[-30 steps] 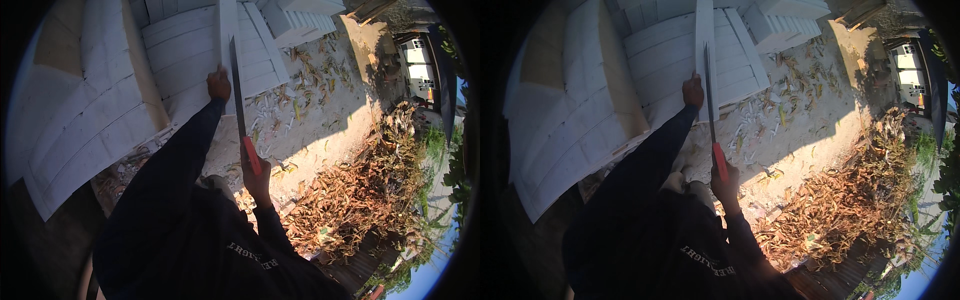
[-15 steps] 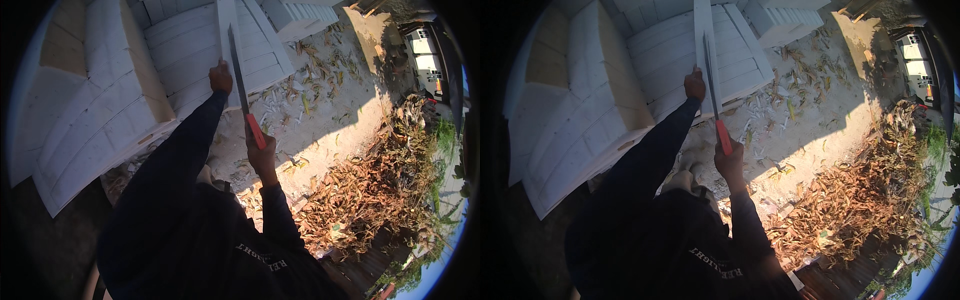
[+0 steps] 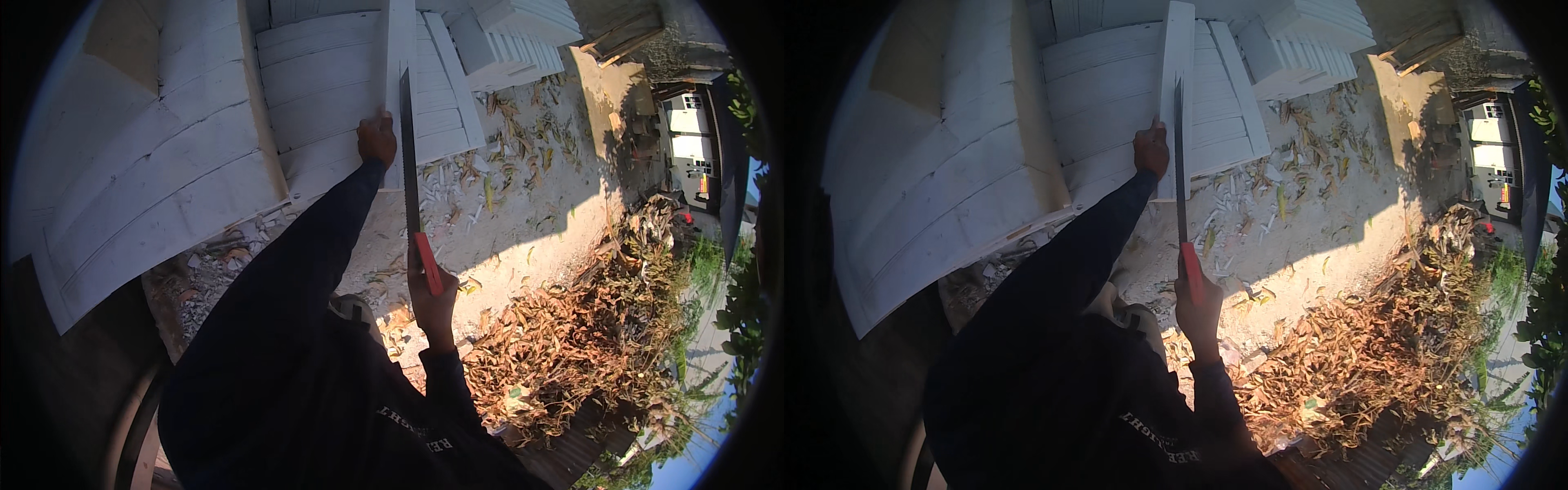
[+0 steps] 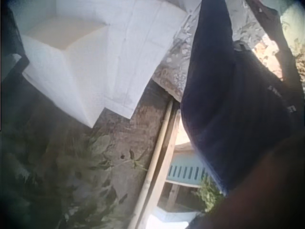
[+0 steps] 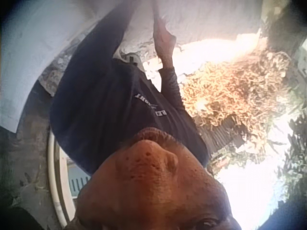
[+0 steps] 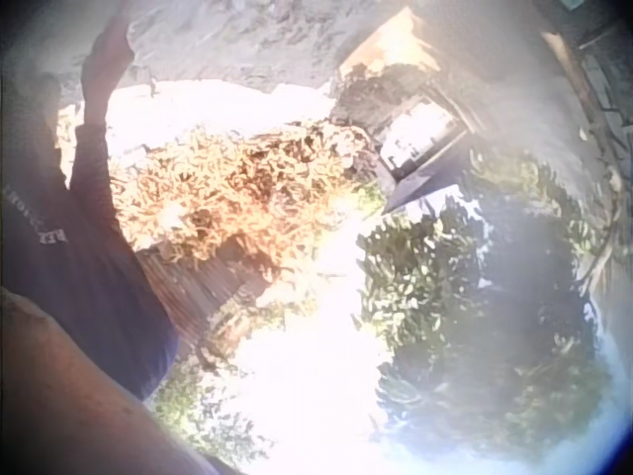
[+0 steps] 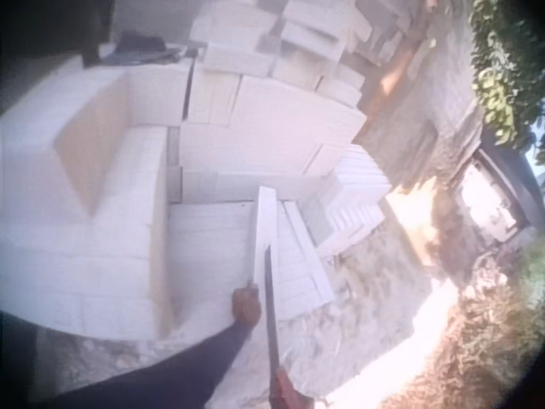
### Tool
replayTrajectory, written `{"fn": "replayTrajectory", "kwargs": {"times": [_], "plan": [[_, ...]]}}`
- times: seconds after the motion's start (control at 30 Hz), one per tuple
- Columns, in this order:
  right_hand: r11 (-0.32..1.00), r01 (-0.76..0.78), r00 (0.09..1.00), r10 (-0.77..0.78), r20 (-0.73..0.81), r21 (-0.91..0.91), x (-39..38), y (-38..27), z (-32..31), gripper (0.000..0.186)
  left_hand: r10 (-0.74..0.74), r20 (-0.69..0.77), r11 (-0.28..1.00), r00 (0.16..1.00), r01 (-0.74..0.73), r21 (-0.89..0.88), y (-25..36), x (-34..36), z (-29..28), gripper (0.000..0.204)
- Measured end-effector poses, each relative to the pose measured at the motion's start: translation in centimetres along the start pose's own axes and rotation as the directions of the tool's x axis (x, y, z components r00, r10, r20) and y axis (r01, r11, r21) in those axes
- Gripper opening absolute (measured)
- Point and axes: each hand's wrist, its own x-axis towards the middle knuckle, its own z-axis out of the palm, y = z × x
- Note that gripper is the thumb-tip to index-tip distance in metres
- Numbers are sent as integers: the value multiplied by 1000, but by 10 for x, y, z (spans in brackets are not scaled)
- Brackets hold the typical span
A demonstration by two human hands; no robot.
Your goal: The person uses a hand saw to cut a long white wooden plank resting on a stack of similar planks. After completing the cut, the person picks up the sawn piece and places it on the pile, then picks up another plank to continue the process.
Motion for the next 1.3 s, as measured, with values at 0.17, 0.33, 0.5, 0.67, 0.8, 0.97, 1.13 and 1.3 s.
{"fn": "replayTrajectory", "kwargs": {"times": [0.17, 0.33, 0.5, 0.67, 0.8, 0.97, 1.13, 1.3], "plan": [[981, -166, 985, 161, 63, 103, 33, 0, 1, 17, 16, 9, 1000, 1000, -16, 26, 8, 0, -4, 47], [985, -112, 993, 105, 54, 132, 40, -22, 8, 17, 38, -11, 999, 999, -39, -10, -2, 5, -1, 45], [990, -82, 996, 76, 50, 116, 41, -6, 7, 15, 51, -54, 999, 997, -50, 18, 4, 4, -1, 44], [991, -38, 999, 36, 18, 128, 13, 15, 23, 23, 134, -37, 989, 990, -132, 62, 12, 1, -11, 46], [996, -44, 998, 47, -44, 79, -55, 22, 18, 31, 215, -55, 977, 975, -213, 28, 3, 6, -6, 45], [976, -7, 998, 22, -65, 216, 18, 8, 29, 14, 142, -42, 989, 989, -143, -27, 12, 3, -11, 46], [992, 43, 990, -27, -142, 115, -27, 19, 40, 15, 67, 2, 996, 998, -66, -64, 21, 2, -15, 48], [975, -70, 993, 87, -73, 211, -16, 11, 30, 16, 220, -44, 975, 975, -219, 33, 9, 4, -10, 45]]}}
